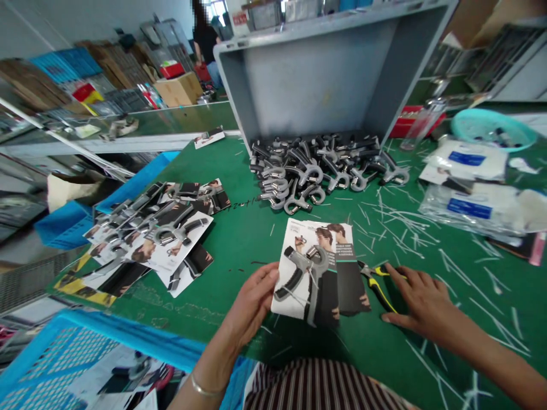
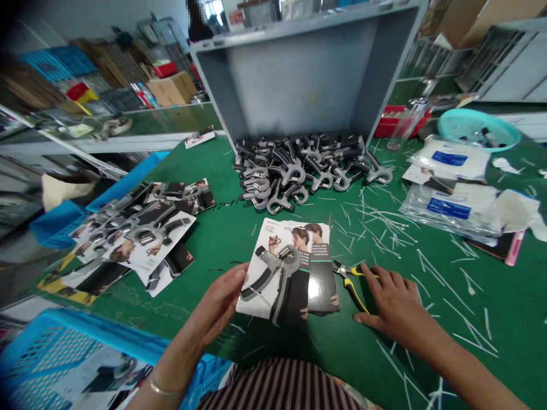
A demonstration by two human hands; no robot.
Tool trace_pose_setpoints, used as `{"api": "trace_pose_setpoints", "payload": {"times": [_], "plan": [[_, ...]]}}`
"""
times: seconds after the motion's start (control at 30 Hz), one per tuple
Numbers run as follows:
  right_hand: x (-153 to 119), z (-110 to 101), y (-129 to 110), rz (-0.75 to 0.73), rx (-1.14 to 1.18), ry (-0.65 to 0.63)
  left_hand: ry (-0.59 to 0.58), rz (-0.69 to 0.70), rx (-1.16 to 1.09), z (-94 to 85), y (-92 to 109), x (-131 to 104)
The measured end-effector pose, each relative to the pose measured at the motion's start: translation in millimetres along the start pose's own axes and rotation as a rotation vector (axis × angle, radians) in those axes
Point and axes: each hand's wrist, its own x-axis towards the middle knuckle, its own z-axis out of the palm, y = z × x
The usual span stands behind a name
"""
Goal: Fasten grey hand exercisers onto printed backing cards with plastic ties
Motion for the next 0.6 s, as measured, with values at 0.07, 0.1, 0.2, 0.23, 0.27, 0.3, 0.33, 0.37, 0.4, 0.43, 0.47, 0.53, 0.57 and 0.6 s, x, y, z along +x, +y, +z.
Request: {"api": "trace_pose_setpoints", "payload": {"times": [0.07,0.1,0.2,0.23,0.27,0.3,0.33,0.37,0.4,0.43,0.47,0.53,0.57,0.6], "plan": [[8.2,-5.0,1.5,0.019,0.089,-0.053,-0.146,-0.09,-0.016,12.8,-6.1,5.6],[12.6,-10.0,1.6,0.05,0.177,-0.077,-0.182,-0.09,0.012,18.7,-10.3,8.6],[17.9,-29.5,2.0,0.247,0.626,-0.211,-0.119,0.004,0.127,29.1,-22.7,17.7],[16.2,-35.7,1.2,0.309,0.818,-0.255,-0.064,0.039,0.162,29.5,-25.8,21.2],[13.4,-41.4,-0.9,0.345,1.011,-0.297,-0.008,0.071,0.2,28.8,-28.3,25.0],[10.0,-46.5,-4.7,0.356,1.178,-0.326,0.043,0.106,0.24,27.1,-30.2,29.1],[6.9,-51.1,-10.6,0.343,1.295,-0.347,0.082,0.144,0.282,25.1,-31.4,33.6],[4.8,-55.5,-18.3,0.313,1.351,-0.374,0.111,0.18,0.326,23.2,-31.9,38.2],[4.2,-59.9,-27.4,0.268,1.348,-0.412,0.125,0.21,0.369,21.6,-32.0,42.8],[5.4,-64.4,-37.0,0.213,1.302,-0.448,0.129,0.235,0.403,20.5,-31.6,46.9],[8.1,-69.1,-46.1,0.151,1.233,-0.47,0.125,0.251,0.43,20.0,-31.1,50.4],[16.4,-77.8,-59.9,0.055,1.101,-0.496,0.112,0.265,0.471,19.6,-30.3,54.8],[21.0,-81.1,-63.8,0.024,1.05,-0.494,0.106,0.266,0.485,19.3,-30.3,55.6],[25.2,-83.2,-65.7,-0.005,0.999,-0.487,0.1,0.265,0.494,18.8,-30.6,55.6]]}}
